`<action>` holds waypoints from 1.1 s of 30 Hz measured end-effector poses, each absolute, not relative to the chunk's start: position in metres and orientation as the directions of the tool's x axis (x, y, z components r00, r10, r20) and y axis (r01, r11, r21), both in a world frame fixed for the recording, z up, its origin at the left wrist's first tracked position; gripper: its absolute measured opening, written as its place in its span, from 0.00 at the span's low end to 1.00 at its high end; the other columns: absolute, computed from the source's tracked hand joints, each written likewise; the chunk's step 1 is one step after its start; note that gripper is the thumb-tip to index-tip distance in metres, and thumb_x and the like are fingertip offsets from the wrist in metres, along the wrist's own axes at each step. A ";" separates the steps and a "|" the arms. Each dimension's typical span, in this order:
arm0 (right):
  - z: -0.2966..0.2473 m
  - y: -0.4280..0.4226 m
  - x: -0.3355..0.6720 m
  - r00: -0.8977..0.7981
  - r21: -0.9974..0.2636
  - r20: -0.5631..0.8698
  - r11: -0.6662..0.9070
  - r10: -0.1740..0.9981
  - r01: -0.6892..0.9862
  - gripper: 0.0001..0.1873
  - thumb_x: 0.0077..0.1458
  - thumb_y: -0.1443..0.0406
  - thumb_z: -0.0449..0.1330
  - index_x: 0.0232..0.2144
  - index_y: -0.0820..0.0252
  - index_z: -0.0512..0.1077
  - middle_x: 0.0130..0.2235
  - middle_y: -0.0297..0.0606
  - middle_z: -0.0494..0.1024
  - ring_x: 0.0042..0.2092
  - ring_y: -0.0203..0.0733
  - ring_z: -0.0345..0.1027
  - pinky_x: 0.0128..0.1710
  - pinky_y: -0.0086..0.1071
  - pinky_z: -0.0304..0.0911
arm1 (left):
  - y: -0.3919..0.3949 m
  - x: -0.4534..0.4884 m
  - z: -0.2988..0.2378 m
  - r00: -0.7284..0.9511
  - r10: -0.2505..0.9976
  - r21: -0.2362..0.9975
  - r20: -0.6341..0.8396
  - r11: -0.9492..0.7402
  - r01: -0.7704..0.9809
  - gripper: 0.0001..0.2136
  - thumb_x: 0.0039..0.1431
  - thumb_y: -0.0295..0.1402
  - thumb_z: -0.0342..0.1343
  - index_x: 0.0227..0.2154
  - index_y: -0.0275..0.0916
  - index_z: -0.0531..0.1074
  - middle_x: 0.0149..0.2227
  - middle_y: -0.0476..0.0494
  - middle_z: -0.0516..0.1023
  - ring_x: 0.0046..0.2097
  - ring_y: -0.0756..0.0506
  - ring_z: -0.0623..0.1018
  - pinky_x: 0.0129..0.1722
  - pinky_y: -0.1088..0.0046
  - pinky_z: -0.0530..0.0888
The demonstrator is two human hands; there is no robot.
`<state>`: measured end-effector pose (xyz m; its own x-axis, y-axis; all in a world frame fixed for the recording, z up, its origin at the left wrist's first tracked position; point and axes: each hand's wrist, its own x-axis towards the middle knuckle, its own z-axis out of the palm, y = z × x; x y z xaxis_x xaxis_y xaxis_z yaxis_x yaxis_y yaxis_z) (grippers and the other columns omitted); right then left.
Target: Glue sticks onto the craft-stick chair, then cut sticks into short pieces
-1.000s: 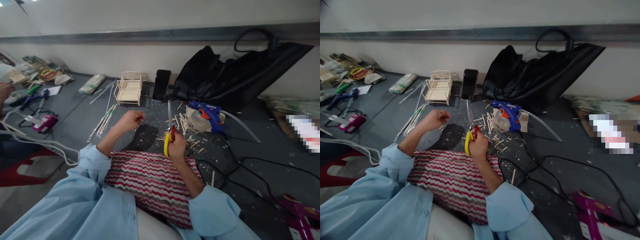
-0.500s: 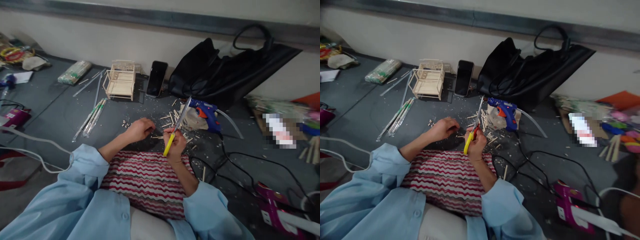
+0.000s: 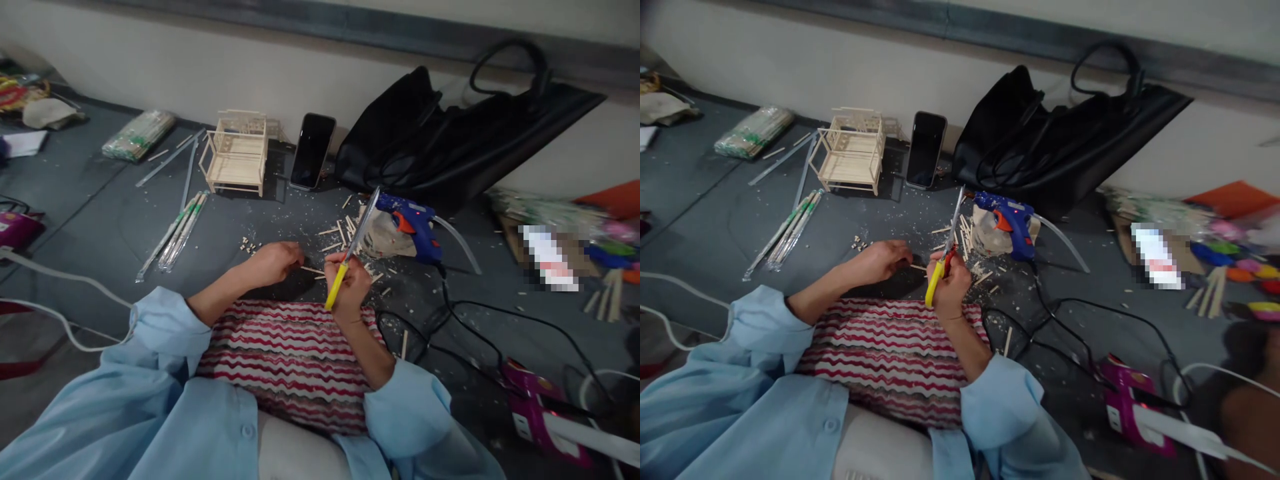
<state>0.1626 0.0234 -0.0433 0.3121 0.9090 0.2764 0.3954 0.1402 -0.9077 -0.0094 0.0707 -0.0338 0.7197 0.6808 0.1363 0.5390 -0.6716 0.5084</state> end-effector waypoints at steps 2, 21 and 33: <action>-0.044 0.023 0.162 0.307 -0.916 0.262 0.136 0.915 0.377 0.05 0.45 0.64 0.55 0.26 0.58 0.69 0.22 0.27 0.68 0.22 0.32 0.59 0.24 0.29 0.57 | 0.074 -0.013 -0.033 0.694 0.706 0.536 0.139 -0.643 0.547 0.10 0.55 0.22 0.46 0.34 0.36 0.72 0.33 0.43 0.75 0.35 0.47 0.74 0.35 0.74 0.68; -0.040 0.023 0.162 0.286 -0.873 0.236 0.074 0.929 0.481 0.08 0.43 0.63 0.54 0.27 0.58 0.70 0.22 0.29 0.70 0.22 0.33 0.59 0.24 0.28 0.56 | 0.071 -0.008 -0.038 0.725 0.664 0.435 0.182 -0.716 0.546 0.09 0.58 0.27 0.47 0.33 0.35 0.74 0.34 0.39 0.74 0.37 0.45 0.74 0.36 0.71 0.69; -0.047 0.021 0.164 0.119 -0.726 0.293 0.139 0.949 0.674 0.11 0.43 0.63 0.54 0.33 0.57 0.68 0.24 0.30 0.71 0.24 0.35 0.63 0.27 0.29 0.59 | 0.064 -0.007 -0.008 0.276 0.958 0.940 0.074 0.026 -0.342 0.08 0.49 0.32 0.62 0.31 0.35 0.72 0.28 0.47 0.76 0.27 0.53 0.73 0.29 0.77 0.70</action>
